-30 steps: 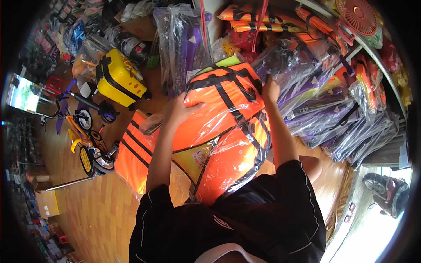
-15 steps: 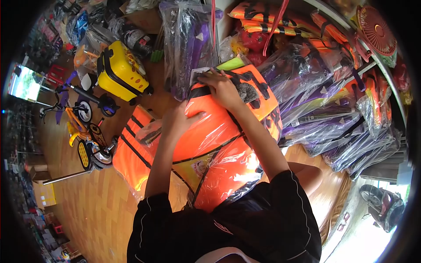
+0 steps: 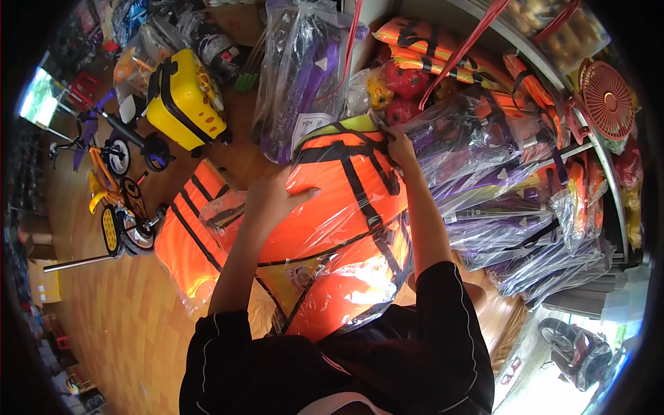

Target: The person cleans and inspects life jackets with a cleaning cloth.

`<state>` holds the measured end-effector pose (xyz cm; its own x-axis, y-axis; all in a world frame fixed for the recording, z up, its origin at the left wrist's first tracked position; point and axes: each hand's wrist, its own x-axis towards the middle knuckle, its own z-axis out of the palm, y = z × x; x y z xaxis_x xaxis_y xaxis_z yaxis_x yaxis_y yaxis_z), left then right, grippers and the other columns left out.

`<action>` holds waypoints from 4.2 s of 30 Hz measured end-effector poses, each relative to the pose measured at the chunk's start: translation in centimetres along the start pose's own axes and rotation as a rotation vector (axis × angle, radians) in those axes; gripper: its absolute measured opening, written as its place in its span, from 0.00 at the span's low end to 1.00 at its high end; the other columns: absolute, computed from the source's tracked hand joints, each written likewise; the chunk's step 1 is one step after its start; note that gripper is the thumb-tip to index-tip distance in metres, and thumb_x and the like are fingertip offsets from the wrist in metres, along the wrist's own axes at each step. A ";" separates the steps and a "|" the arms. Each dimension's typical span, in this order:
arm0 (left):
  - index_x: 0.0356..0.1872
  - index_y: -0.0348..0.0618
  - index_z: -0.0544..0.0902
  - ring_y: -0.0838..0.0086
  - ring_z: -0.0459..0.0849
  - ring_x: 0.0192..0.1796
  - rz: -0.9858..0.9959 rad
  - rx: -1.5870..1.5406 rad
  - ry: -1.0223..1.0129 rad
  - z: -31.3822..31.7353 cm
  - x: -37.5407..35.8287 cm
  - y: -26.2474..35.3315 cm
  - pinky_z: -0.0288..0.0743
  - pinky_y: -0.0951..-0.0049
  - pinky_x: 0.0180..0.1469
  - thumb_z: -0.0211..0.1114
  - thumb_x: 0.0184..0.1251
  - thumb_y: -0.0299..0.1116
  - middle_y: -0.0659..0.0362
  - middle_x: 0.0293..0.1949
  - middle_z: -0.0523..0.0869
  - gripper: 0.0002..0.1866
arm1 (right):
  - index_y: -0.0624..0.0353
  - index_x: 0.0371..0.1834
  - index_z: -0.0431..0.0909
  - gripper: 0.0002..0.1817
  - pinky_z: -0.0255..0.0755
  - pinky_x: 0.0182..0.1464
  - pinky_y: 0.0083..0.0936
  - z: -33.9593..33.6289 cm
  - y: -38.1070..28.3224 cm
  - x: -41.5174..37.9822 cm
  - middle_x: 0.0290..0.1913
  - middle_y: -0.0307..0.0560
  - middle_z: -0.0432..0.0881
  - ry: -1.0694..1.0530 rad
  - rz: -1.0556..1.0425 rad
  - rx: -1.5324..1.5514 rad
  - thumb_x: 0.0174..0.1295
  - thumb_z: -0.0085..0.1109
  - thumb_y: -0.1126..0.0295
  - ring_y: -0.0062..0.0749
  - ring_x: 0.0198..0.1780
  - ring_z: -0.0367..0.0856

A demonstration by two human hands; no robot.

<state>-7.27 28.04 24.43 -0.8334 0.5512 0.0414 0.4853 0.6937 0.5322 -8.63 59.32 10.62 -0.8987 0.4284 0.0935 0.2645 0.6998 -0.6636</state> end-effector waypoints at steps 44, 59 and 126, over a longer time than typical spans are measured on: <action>0.24 0.34 0.78 0.78 0.74 0.21 0.048 0.239 0.187 -21.7 -2.8 13.8 0.65 0.74 0.22 0.67 0.46 0.48 0.60 0.18 0.76 0.22 | 0.56 0.38 0.78 0.14 0.68 0.47 0.35 5.1 15.3 -30.6 0.38 0.56 0.78 -0.263 0.274 0.081 0.48 0.51 0.69 0.48 0.44 0.75; 0.29 0.47 0.70 0.74 0.69 0.32 0.878 0.742 0.064 -1.3 -15.2 5.9 0.61 0.74 0.34 0.57 0.44 0.35 0.64 0.26 0.69 0.10 | 0.61 0.47 0.73 0.19 0.70 0.46 0.34 7.2 18.0 -31.6 0.42 0.59 0.77 -0.178 0.023 -0.066 0.50 0.48 0.70 0.46 0.44 0.76; 0.34 0.36 0.75 0.83 0.69 0.32 -0.536 -0.783 0.332 -0.5 -15.6 -4.7 0.64 0.80 0.36 0.55 0.62 0.38 0.66 0.28 0.75 0.12 | 0.66 0.47 0.68 0.20 0.52 0.61 0.41 -3.7 -11.2 -27.6 0.57 0.58 0.64 0.149 -0.278 0.143 0.48 0.47 0.74 0.52 0.61 0.59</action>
<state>3.36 15.93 21.72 -0.9803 0.0151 -0.1968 -0.1871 0.2459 0.9511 14.53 41.77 18.18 -0.8657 0.3188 0.3858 -0.0447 0.7185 -0.6941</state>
